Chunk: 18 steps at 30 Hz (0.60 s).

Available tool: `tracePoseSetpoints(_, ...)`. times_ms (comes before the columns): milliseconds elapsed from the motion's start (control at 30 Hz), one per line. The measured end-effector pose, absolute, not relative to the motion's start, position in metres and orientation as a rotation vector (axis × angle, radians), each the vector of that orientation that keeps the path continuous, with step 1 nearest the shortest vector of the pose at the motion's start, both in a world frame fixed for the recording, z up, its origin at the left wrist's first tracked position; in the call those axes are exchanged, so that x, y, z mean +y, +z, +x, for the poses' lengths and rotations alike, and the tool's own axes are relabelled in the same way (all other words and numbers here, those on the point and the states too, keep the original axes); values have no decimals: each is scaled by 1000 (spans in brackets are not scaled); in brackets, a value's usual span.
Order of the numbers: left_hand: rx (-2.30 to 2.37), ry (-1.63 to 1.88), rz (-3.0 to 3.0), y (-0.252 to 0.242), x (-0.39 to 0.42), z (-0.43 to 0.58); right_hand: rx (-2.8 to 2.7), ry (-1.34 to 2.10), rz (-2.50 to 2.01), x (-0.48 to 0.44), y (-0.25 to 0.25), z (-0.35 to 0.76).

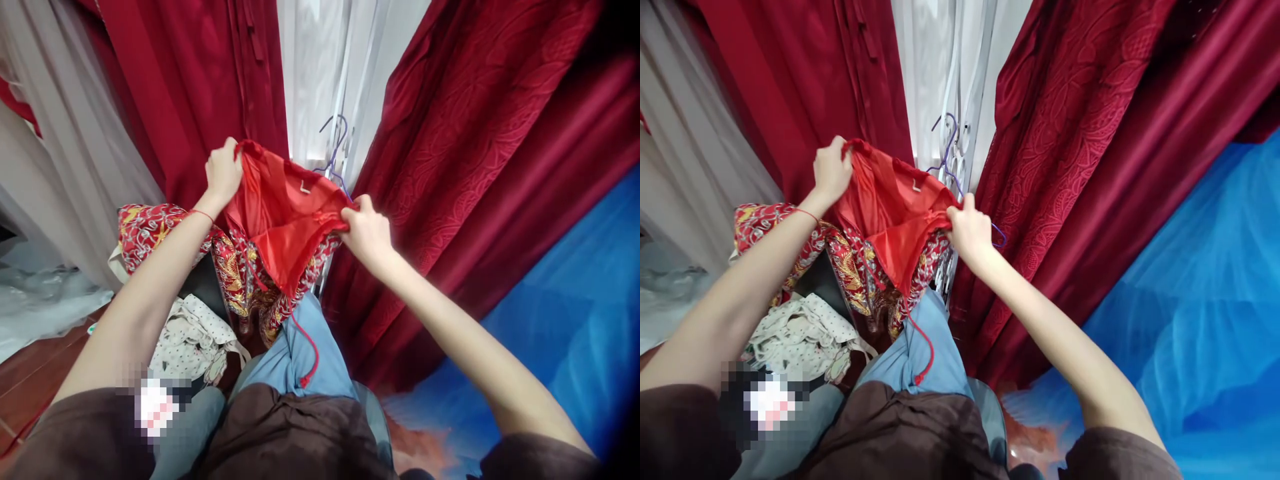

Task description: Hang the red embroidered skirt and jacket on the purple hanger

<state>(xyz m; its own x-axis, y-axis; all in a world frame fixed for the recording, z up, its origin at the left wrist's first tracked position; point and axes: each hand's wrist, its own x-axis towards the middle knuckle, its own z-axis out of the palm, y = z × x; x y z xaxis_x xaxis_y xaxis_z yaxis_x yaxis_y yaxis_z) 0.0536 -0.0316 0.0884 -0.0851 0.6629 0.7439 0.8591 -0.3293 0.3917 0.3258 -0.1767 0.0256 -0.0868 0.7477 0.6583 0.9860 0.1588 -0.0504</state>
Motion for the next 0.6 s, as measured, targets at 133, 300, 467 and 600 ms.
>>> tracePoseSetpoints(133, -1760, -1719, -1768, 125, -12, 52, -1731, -261, -1662, -145, 72, 335)
tracePoseSetpoints(300, -1758, -2087, -1606, 146, 12, 42, -1807, 62, -1516, -105, 82, 293)
tracePoseSetpoints(467, -1718, -2233, -1359, 140, 32, 20, -1367, 1450, -1213, -53, 48, 221)
tracePoseSetpoints(600, -1576, -2262, -1345, 131, 56, 5, -1171, 1212, -1135, 5, 37, 174)
